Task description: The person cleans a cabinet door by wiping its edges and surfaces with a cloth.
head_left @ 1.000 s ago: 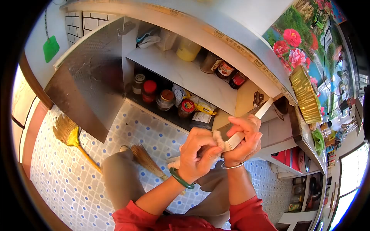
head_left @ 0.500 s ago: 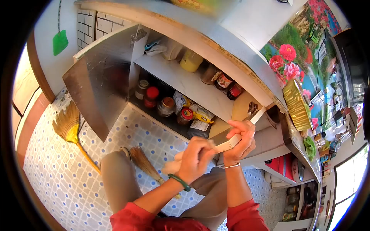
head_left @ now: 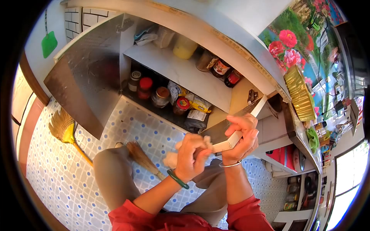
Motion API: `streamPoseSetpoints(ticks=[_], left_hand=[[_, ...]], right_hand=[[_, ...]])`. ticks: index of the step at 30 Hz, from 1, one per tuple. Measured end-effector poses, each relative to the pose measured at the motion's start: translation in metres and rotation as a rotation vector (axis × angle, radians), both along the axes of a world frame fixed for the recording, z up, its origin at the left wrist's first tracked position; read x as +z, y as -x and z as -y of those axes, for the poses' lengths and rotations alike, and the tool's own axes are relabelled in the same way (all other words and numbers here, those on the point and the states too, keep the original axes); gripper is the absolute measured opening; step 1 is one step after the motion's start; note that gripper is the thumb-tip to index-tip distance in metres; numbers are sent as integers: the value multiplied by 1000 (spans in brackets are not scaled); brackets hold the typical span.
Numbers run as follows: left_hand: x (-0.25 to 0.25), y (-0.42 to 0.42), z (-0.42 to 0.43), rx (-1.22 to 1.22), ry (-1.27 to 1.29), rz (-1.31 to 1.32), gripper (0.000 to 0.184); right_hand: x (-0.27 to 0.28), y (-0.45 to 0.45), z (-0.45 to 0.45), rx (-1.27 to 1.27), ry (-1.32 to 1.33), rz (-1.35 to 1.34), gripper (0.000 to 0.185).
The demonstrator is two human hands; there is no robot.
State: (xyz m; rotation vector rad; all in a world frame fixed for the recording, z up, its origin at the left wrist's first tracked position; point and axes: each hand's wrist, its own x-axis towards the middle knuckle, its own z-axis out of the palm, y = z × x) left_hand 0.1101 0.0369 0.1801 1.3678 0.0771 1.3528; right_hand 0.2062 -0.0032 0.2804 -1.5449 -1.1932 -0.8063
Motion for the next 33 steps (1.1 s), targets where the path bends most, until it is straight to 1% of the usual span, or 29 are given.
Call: streamPoseSetpoints(ticks=[1, 2, 4, 7, 11, 13, 14, 15, 17, 18, 20, 22, 23, 25, 27, 28, 29, 31, 32, 33], left_hand=[[-12, 4, 0, -13, 52, -68, 22], [-21, 7, 0, -7, 59, -67, 22], [-31, 14, 1, -56, 128, -176, 22], [-32, 16, 5, -41, 98, -209, 22], [-6, 12, 10, -22, 4, -141, 23], [29, 6, 2, -2, -181, -14, 23], [38, 4, 0, -19, -193, 5, 24], [41, 2, -1, -24, -196, 5, 24], [44, -4, -4, 46, -273, 74, 23], [51, -5, -6, 44, -271, 70, 23], [69, -3, -9, 30, -346, 54, 20], [71, -8, -8, 33, -333, 68, 20], [70, -11, -7, 43, -331, 90, 21], [62, -11, -11, -5, -337, 41, 25], [59, -11, -14, 57, -298, 67, 26], [51, -9, -11, 67, -247, 61, 25], [39, -7, -7, 71, -248, 64, 25], [10, -5, -6, 112, -136, -12, 21], [-1, -3, -8, 126, -128, -11, 21], [-10, -1, -8, 124, -121, -63, 21]], right_hand=[[0, 1, -1, -1, -6, -7, 56], [-1, 2, -1, -1, -10, -15, 56], [-2, 4, 0, -13, 2, -24, 56], [-2, 3, 6, -22, 8, -20, 57], [-2, 3, 11, 8, -14, -36, 58], [-2, 6, 13, -8, -4, -54, 58], [-1, 6, 14, -19, 4, -63, 59], [0, 5, 14, -25, 2, -64, 59], [-1, 3, 14, 16, 2, -48, 60], [-1, 2, 14, 14, 4, -51, 60], [-4, 2, 15, 40, -5, -67, 61], [-6, -1, 13, 59, -15, -63, 61], [-6, -2, 13, 83, -35, -49, 62], [-7, -5, 12, 83, -15, -39, 61], [-7, -5, 9, 87, 6, 9, 60], [-5, -6, 7, 90, 12, 34, 58], [-4, -6, 7, 93, 11, 37, 58], [-6, -3, 5, 58, 35, 1, 66], [-9, -3, 3, 59, 8, 1, 64], [-10, -2, 1, 70, 20, 0, 64]])
